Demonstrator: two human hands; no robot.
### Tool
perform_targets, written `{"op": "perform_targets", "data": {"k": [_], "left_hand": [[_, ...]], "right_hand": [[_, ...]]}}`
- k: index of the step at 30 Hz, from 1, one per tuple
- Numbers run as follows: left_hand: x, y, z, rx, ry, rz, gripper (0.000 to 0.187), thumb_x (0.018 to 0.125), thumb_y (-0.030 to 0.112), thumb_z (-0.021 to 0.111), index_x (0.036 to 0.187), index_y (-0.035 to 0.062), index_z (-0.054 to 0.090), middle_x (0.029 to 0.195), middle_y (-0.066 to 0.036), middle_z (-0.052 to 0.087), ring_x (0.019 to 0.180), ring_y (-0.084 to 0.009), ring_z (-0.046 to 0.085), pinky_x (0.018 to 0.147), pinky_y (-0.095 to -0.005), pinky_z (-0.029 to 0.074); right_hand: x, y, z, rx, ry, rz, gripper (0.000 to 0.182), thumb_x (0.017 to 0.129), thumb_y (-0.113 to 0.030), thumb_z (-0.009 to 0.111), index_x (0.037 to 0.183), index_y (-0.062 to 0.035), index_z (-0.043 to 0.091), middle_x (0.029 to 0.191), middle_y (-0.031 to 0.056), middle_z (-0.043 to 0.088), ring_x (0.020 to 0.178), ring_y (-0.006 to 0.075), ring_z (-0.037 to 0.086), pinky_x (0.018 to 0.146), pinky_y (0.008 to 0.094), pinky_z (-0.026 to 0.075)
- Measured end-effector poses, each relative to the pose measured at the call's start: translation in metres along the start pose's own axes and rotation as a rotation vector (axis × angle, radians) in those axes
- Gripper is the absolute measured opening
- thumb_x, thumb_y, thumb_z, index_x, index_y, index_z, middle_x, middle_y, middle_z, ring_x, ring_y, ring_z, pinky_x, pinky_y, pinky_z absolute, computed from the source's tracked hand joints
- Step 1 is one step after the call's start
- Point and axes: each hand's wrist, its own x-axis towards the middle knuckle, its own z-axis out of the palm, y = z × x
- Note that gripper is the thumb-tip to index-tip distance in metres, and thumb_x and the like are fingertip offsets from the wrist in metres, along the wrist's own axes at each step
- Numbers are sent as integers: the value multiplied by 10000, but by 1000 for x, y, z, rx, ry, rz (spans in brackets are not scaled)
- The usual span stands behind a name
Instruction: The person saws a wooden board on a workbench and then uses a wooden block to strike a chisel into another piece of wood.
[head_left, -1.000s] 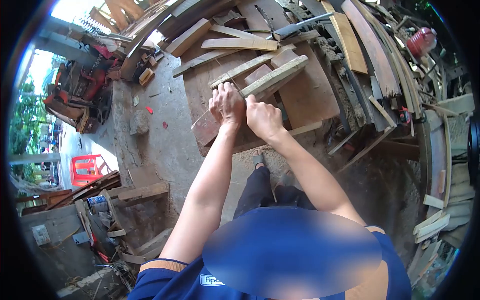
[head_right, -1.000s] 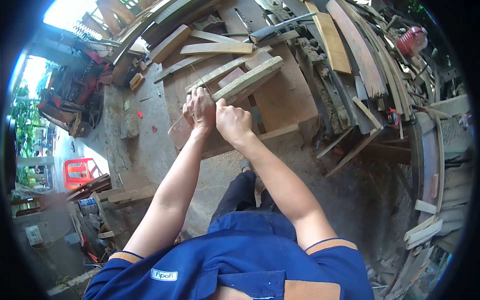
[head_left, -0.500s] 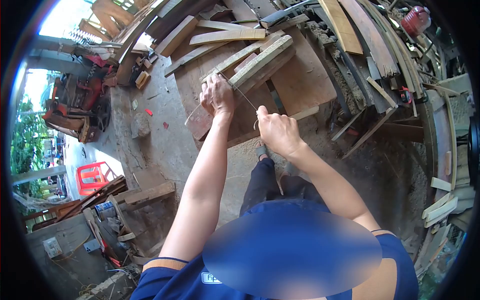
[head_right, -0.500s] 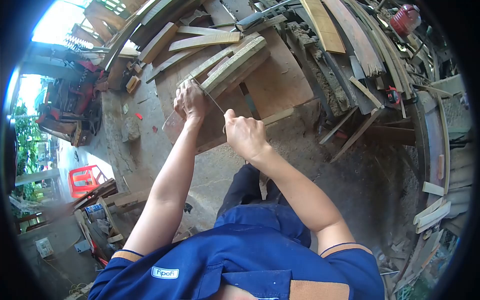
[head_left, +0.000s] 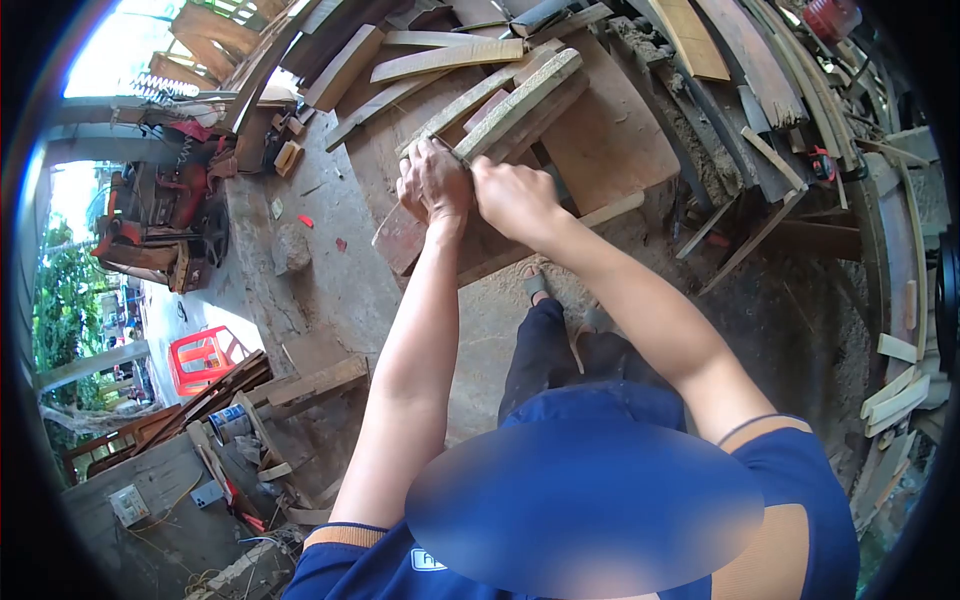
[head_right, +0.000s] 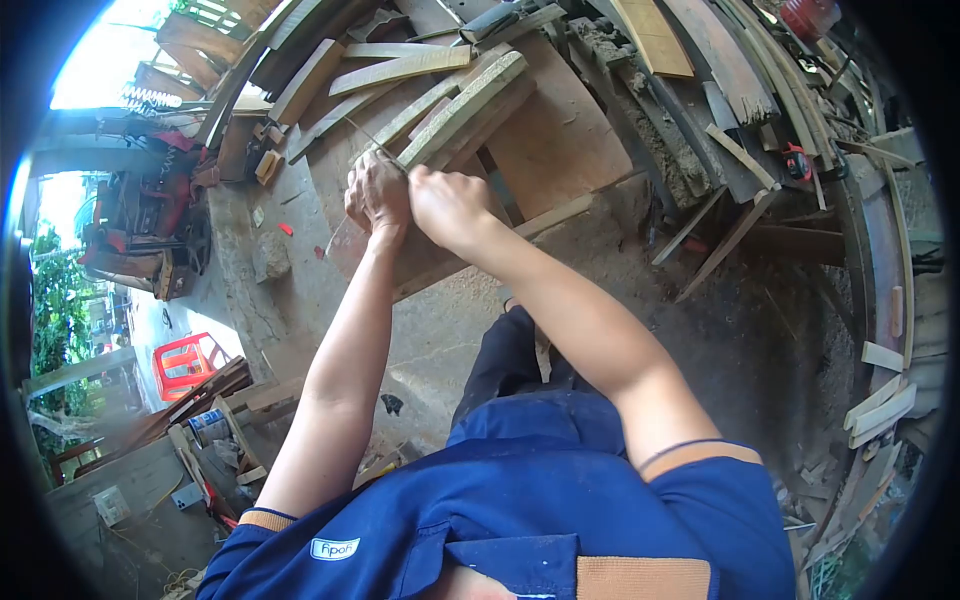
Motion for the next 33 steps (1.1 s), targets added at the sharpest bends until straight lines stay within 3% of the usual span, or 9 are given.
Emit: {"op": "perform_targets", "data": {"k": [3,6,14,17,21,24,27,30,33], "left_hand": [[-5,4,-13,-28,-6,-36,277,967,295,454,899,100,639,986,-89,672,931,-289,634,793,-439,486],[-8,5,-14,-1,7,68,251,953,270,466,861,106,631,938,-82,672,886,-273,638,739,-428,481],[-5,2,-13,-12,4,19,242,943,275,481,855,108,634,921,-78,677,882,-271,639,745,-427,483],[-7,6,-12,-26,-11,20,243,949,273,470,875,110,633,952,-75,676,907,-266,633,765,-422,484],[-7,6,-15,-24,-15,24,246,950,277,468,886,106,633,958,-74,674,922,-264,629,776,-416,483],[-5,5,-12,-9,-45,10,241,949,272,475,889,103,636,953,-74,676,922,-269,630,768,-417,487],[-5,2,-2,-55,18,24,251,950,277,472,891,98,638,958,-75,677,927,-273,630,778,-421,486],[-5,2,-3,-37,52,33,265,953,287,465,893,97,639,966,-77,677,932,-274,631,786,-427,484],[-6,7,-11,-26,-12,12,266,953,292,465,894,100,640,974,-80,677,934,-274,631,785,-427,484]], "right_hand": [[7,-5,-5,3,-54,64,183,912,-127,472,1009,-12,578,874,211,718,847,339,724,717,441,581],[-7,-6,-14,-21,-97,62,198,911,-132,477,1027,-4,575,901,216,717,878,342,719,744,436,579],[0,-1,3,24,43,13,147,908,-117,465,972,-10,544,783,256,687,762,401,703,652,516,565],[-57,5,-18,-25,-76,63,126,905,-111,475,945,-27,561,784,218,705,764,346,723,639,454,583],[-24,4,3,51,92,-9,133,909,-118,460,955,-21,539,736,256,675,730,401,700,632,509,567],[6,-5,6,22,46,33,144,905,-122,458,970,-22,538,761,257,682,759,400,705,657,511,570],[-43,5,-8,-32,16,28,129,884,-112,502,953,-20,562,772,213,706,750,351,723,622,470,582],[-62,8,-12,-14,-8,43,124,877,-118,511,941,-22,556,754,209,703,733,355,721,609,477,579],[-10,2,2,35,30,24,140,899,-111,480,970,-10,546,783,234,694,776,379,711,662,487,575]]}}
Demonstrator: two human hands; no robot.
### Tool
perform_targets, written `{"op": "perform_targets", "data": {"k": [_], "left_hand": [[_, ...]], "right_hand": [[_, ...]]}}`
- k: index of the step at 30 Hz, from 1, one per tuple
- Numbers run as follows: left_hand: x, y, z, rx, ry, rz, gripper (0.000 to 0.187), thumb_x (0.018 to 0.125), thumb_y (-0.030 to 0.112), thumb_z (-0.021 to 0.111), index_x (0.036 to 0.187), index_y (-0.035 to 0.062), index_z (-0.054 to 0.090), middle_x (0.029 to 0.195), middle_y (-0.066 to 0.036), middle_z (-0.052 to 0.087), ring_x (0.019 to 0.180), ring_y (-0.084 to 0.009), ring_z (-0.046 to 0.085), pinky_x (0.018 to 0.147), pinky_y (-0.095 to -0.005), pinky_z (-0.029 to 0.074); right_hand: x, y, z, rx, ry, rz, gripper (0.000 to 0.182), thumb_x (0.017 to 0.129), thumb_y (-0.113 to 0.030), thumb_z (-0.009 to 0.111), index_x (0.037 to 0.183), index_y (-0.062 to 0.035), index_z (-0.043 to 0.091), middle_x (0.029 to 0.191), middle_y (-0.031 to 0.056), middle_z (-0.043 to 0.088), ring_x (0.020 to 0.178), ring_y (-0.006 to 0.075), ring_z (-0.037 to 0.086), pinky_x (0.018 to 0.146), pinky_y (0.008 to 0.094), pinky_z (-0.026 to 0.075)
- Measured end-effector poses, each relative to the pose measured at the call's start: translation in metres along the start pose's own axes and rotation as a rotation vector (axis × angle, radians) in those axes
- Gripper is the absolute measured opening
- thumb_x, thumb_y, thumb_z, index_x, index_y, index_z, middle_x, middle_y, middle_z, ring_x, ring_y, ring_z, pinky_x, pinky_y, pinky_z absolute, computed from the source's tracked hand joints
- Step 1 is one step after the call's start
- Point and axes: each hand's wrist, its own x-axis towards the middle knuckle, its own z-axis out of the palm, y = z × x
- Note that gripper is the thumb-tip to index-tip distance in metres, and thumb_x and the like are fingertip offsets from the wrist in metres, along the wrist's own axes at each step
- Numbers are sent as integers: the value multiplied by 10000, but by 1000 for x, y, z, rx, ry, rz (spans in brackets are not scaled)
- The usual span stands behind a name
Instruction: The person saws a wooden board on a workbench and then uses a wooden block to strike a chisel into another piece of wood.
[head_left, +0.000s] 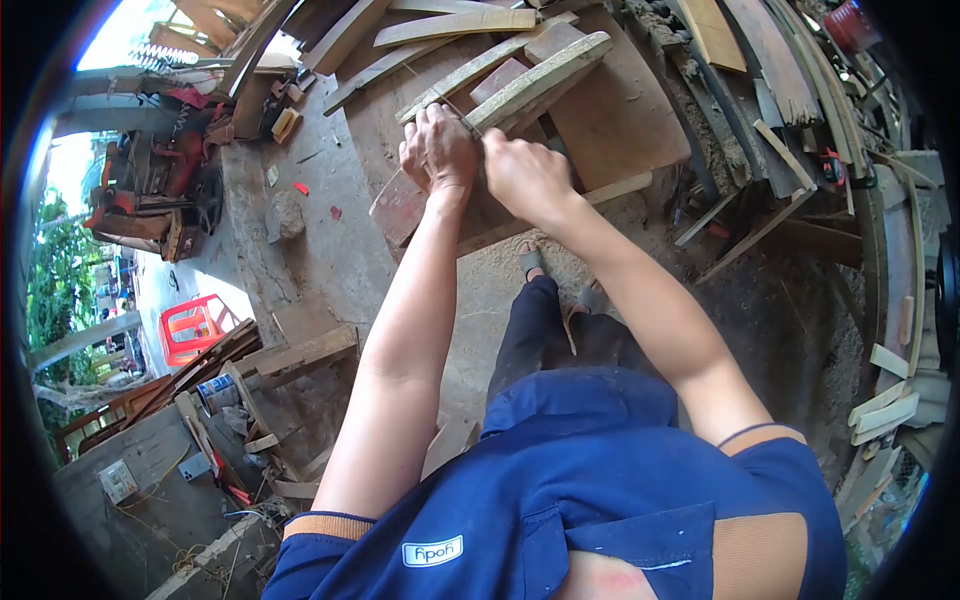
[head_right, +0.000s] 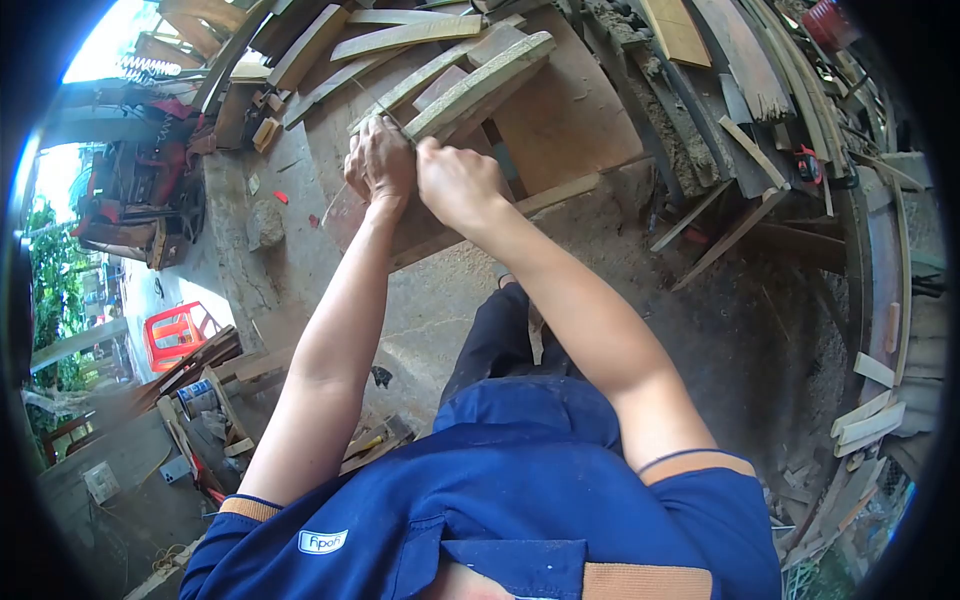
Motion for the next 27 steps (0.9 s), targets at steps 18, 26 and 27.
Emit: {"op": "perform_targets", "data": {"k": [18,26,27], "left_hand": [[1,-2,5,-18,28,3,261,943,285,477,881,99,649,973,-86,675,917,-281,634,775,-430,488],[-5,1,-4,1,12,36,258,949,278,478,863,99,643,947,-83,678,907,-272,641,764,-421,488],[-1,-2,-2,2,40,68,251,945,274,485,860,98,641,948,-85,678,909,-272,641,763,-423,487]], "right_hand": [[-47,3,-17,-13,-56,28,147,909,-122,464,963,-10,543,770,243,691,766,392,709,655,503,572],[-4,-4,2,-22,13,15,138,886,-105,485,949,-8,561,797,237,703,778,366,721,668,462,585],[-11,-4,-2,-17,19,10,136,882,-102,487,949,-8,559,798,234,704,773,368,720,672,459,586]]}}
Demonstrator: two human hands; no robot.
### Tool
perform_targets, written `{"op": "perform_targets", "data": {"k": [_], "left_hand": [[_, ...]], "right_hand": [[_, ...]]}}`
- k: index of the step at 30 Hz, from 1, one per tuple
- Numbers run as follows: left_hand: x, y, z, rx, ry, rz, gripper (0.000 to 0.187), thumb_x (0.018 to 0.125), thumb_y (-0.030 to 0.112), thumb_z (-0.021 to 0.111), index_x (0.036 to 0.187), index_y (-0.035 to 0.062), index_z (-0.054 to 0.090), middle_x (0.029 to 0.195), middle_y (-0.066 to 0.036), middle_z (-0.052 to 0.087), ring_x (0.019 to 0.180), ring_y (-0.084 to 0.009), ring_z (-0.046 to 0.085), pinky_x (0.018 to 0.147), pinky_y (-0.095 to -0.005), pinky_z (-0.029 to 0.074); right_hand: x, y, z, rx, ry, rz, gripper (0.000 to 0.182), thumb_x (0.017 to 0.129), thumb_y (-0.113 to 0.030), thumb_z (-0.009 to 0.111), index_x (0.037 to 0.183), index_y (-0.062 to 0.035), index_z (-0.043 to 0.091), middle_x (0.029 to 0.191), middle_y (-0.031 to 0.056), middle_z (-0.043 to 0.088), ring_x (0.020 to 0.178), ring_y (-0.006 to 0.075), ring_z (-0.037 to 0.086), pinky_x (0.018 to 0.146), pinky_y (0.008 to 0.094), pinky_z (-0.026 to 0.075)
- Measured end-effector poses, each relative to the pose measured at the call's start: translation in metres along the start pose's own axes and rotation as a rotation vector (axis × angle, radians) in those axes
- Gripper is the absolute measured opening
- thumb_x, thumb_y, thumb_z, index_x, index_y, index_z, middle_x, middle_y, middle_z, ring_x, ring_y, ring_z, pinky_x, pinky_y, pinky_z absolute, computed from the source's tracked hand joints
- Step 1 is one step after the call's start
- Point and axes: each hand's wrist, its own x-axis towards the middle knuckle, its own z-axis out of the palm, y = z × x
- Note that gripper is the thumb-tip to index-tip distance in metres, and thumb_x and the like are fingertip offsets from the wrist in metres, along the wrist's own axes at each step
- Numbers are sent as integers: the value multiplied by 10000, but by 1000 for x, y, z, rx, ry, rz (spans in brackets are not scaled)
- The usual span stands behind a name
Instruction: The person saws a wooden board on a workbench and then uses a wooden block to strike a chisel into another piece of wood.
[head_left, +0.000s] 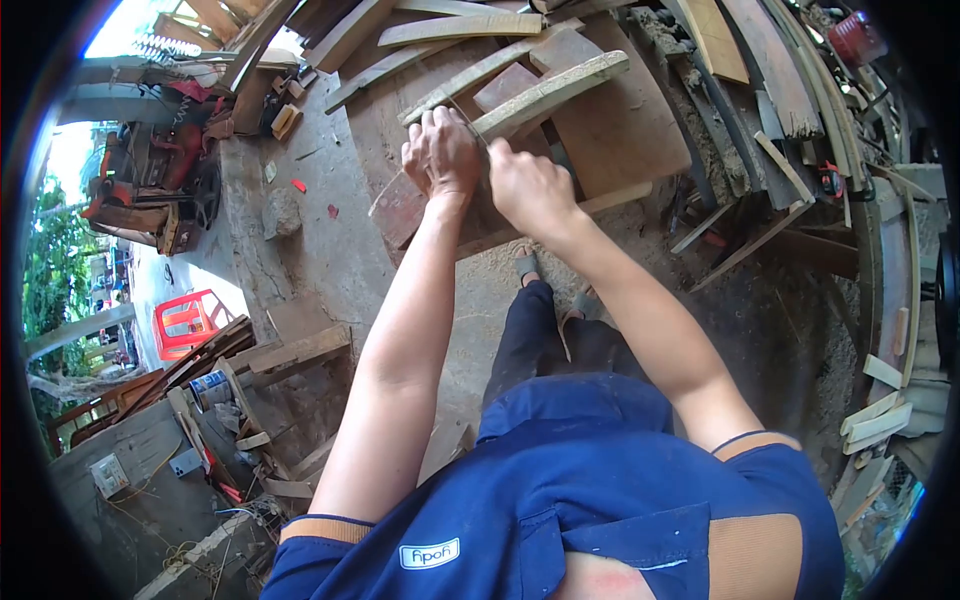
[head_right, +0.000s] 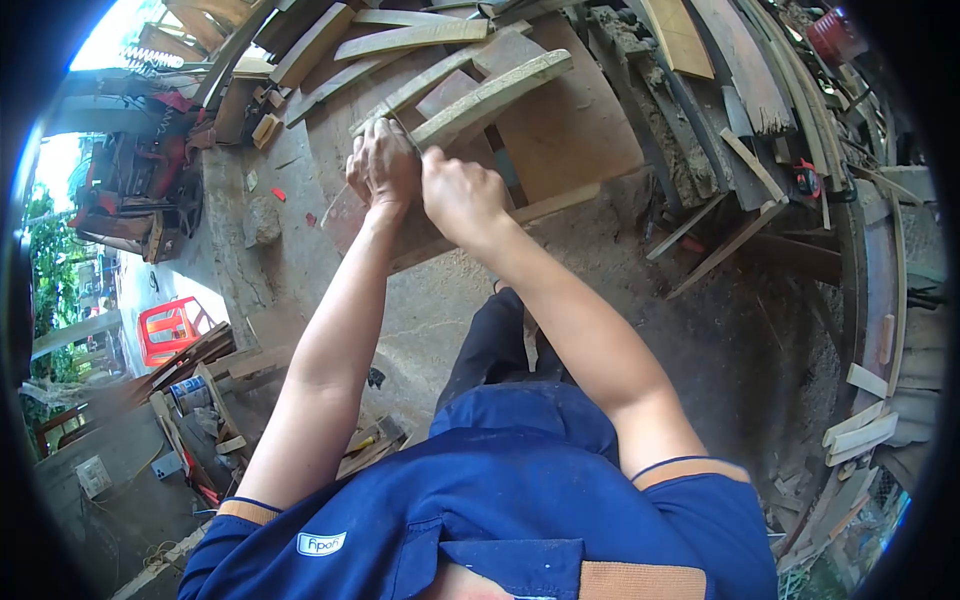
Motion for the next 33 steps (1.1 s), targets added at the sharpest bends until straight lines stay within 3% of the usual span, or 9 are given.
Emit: {"op": "perform_targets", "data": {"k": [5,7,14,15,19,26,28,30,33], "left_hand": [[3,-2,0,-9,-16,-21,241,936,264,482,872,97,643,963,-93,681,924,-278,642,772,-427,488],[15,-1,6,22,-112,-173,313,974,325,421,913,103,634,1001,-100,678,967,-315,633,818,-450,488],[17,-5,15,-20,-46,-130,307,965,318,422,922,85,618,987,-106,669,967,-319,623,820,-459,484],[16,-5,11,-15,-64,-112,313,966,322,421,922,85,620,992,-104,668,967,-320,622,824,-456,483],[16,-1,1,-4,-99,-131,338,975,336,404,936,86,629,1004,-104,665,975,-324,620,829,-449,485],[15,-6,11,-16,-53,-116,336,984,333,405,951,89,633,1025,-103,663,982,-315,623,833,-448,489],[16,-4,11,-20,-28,-86,334,984,332,407,946,90,633,1023,-102,663,979,-315,624,829,-449,491],[18,1,6,23,-101,-160,242,923,274,467,895,106,640,997,-79,671,981,-284,626,816,-412,485],[15,-2,9,-3,-79,-135,287,957,295,435,915,96,637,1003,-91,671,975,-299,626,816,-435,487]], "right_hand": [[-25,5,-5,3,-92,13,123,925,-117,457,963,-13,509,749,253,680,739,409,698,643,515,566],[-7,4,-4,-19,-28,3,107,889,-98,487,936,-19,542,753,232,695,752,366,719,646,457,584],[-19,5,-23,-40,-110,21,112,890,-100,488,936,-18,549,757,230,697,765,360,721,659,450,585],[-9,8,-17,11,-74,-19,147,897,-115,476,968,4,522,769,255,683,771,409,701,670,516,564],[43,-2,2,14,-63,-15,166,918,-119,442,949,5,547,801,262,685,794,411,699,675,508,568],[-9,11,-18,12,-71,-37,150,925,-128,439,955,-16,534,755,257,678,757,407,699,643,521,564],[27,6,-4,11,-56,-36,157,886,-115,492,962,-8,579,799,234,703,784,357,721,667,447,584],[51,-2,3,-38,-44,-41,151,883,-112,489,953,-11,578,799,231,704,783,358,722,667,444,585],[21,9,-1,3,-8,-60,142,882,-104,486,950,-14,572,792,230,704,775,361,721,669,451,584]]}}
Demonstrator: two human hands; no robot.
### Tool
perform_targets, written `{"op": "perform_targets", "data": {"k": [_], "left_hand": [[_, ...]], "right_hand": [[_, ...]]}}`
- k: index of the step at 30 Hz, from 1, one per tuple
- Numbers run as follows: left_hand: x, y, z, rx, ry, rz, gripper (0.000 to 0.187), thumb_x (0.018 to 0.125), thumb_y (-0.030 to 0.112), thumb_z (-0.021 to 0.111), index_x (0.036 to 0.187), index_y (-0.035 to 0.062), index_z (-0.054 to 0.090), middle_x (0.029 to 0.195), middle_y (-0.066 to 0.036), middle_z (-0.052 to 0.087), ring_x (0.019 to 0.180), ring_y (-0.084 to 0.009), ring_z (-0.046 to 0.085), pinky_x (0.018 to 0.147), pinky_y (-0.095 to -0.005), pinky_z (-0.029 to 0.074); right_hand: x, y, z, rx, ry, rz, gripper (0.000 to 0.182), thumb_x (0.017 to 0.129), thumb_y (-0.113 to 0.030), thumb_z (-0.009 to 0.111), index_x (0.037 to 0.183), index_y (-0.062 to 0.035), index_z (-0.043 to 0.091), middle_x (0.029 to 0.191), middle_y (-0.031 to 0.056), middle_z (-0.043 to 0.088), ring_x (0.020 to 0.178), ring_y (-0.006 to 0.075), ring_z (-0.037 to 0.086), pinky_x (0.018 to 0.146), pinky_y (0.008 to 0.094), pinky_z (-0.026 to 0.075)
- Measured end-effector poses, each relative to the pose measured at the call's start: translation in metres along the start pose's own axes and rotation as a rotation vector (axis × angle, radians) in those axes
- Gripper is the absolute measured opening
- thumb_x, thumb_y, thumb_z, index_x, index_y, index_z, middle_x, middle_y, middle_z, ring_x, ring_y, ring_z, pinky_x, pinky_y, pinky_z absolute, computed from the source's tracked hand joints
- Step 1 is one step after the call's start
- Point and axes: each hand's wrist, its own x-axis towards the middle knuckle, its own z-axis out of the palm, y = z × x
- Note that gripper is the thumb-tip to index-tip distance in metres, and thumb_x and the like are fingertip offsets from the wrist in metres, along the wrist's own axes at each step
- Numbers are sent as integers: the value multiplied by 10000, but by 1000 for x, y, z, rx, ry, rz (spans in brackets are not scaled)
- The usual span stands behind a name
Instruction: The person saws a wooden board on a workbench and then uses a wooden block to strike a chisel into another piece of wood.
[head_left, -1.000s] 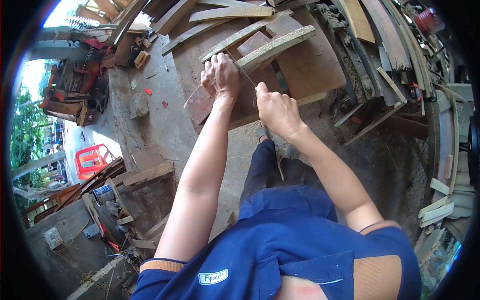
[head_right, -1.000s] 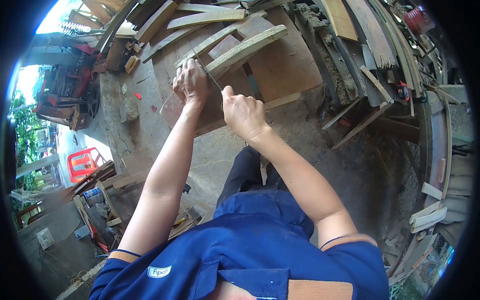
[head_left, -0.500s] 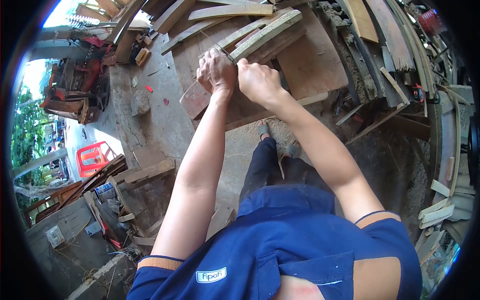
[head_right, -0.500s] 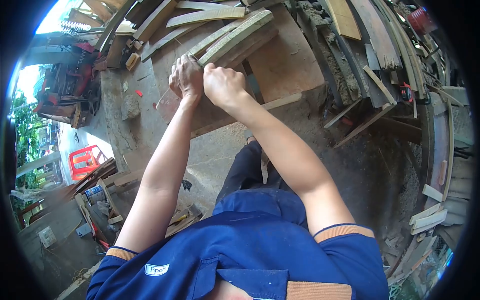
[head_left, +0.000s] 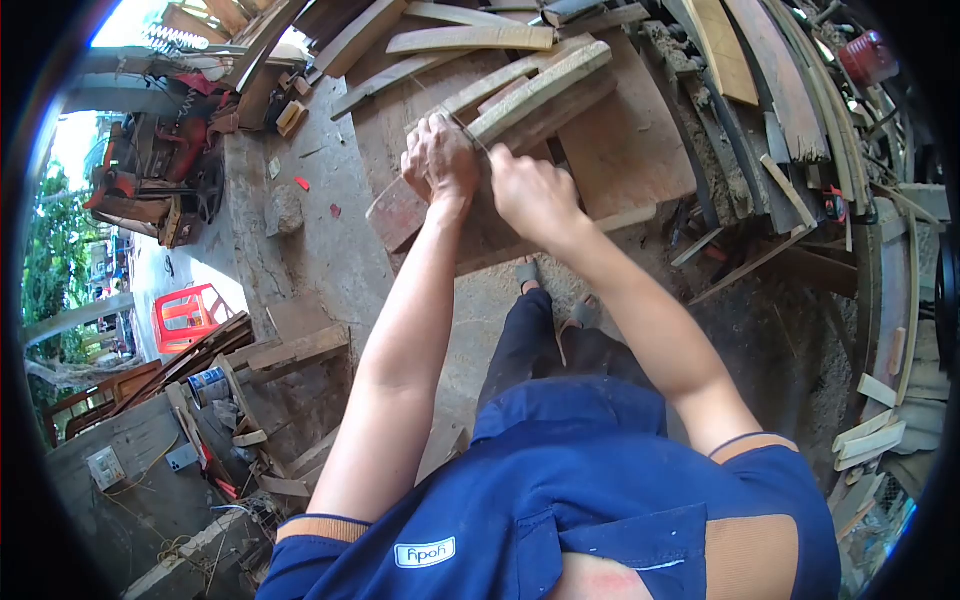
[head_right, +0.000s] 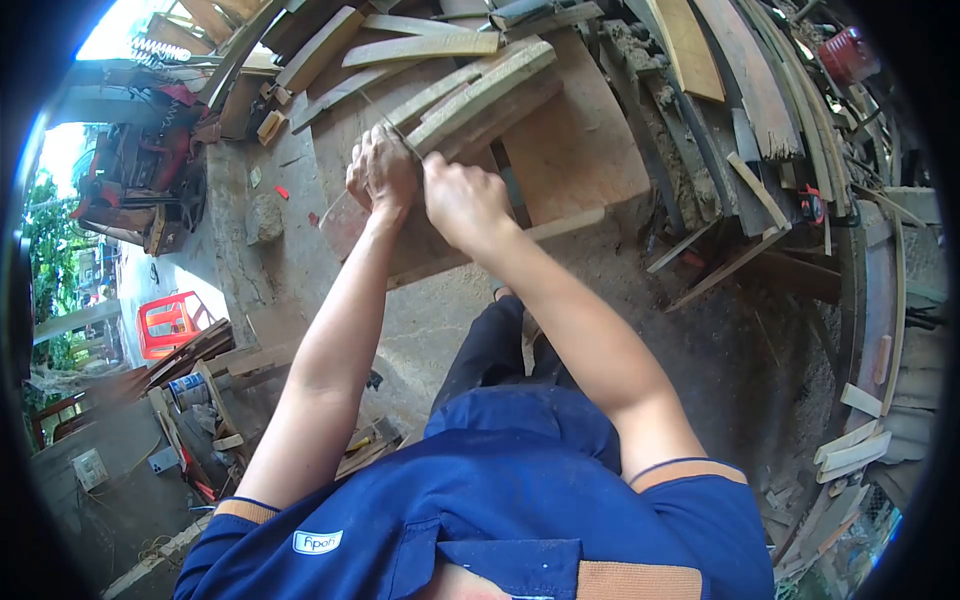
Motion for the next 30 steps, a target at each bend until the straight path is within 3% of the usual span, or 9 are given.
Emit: {"op": "perform_targets", "data": {"k": [3,5,9,12,17,19,23,25,30], "left_hand": [[3,0,3,-11,45,5,320,980,322,416,924,93,632,993,-100,670,969,-315,626,821,-456,487],[-1,-2,-1,-21,17,25,314,979,319,418,918,94,629,993,-100,670,971,-316,624,828,-454,483],[-1,2,-4,-9,3,3,318,980,323,420,915,92,628,996,-101,670,971,-316,624,831,-450,484],[0,0,1,-22,36,9,317,979,320,423,917,89,630,998,-103,671,966,-317,626,822,-448,489],[-1,2,-4,14,15,14,242,929,259,460,888,98,636,984,-83,672,973,-277,629,803,-413,491],[0,4,-5,16,1,9,239,926,260,464,889,99,636,981,-83,672,969,-279,629,803,-415,491],[1,0,0,-5,12,14,317,973,322,426,928,87,634,995,-105,667,963,-317,626,826,-455,488],[-1,1,-1,-24,47,21,312,970,320,430,925,89,635,996,-100,669,965,-310,627,822,-449,490],[0,3,-4,21,-15,-2,298,968,314,436,922,92,630,978,-93,667,952,-301,629,803,-451,495]], "right_hand": [[-30,0,-19,-29,-158,75,131,882,-97,479,941,-17,564,794,227,705,777,363,721,671,459,583],[-7,3,-3,29,-49,-2,166,917,-132,450,975,-2,535,764,255,680,766,412,698,653,514,566],[25,-4,5,25,-32,9,166,920,-121,434,974,7,525,779,266,679,785,415,696,667,523,563],[-21,2,-13,-20,-102,34,152,895,-111,482,978,-10,558,783,224,702,766,363,719,653,466,580],[11,1,1,23,-41,8,153,893,-112,477,958,-3,562,782,229,699,765,373,715,661,470,579],[26,-3,8,-6,-51,15,166,917,-132,445,978,-7,535,781,257,683,772,419,695,666,523,566],[-15,3,-6,22,-26,5,153,917,-125,442,970,-13,531,760,259,679,765,420,696,662,521,565],[-26,1,-17,-44,-119,42,158,880,-98,471,963,-4,567,792,244,697,777,375,716,673,471,580],[29,-7,5,-32,-31,12,147,889,-104,469,954,-12,563,784,238,698,772,373,717,678,481,577]]}}
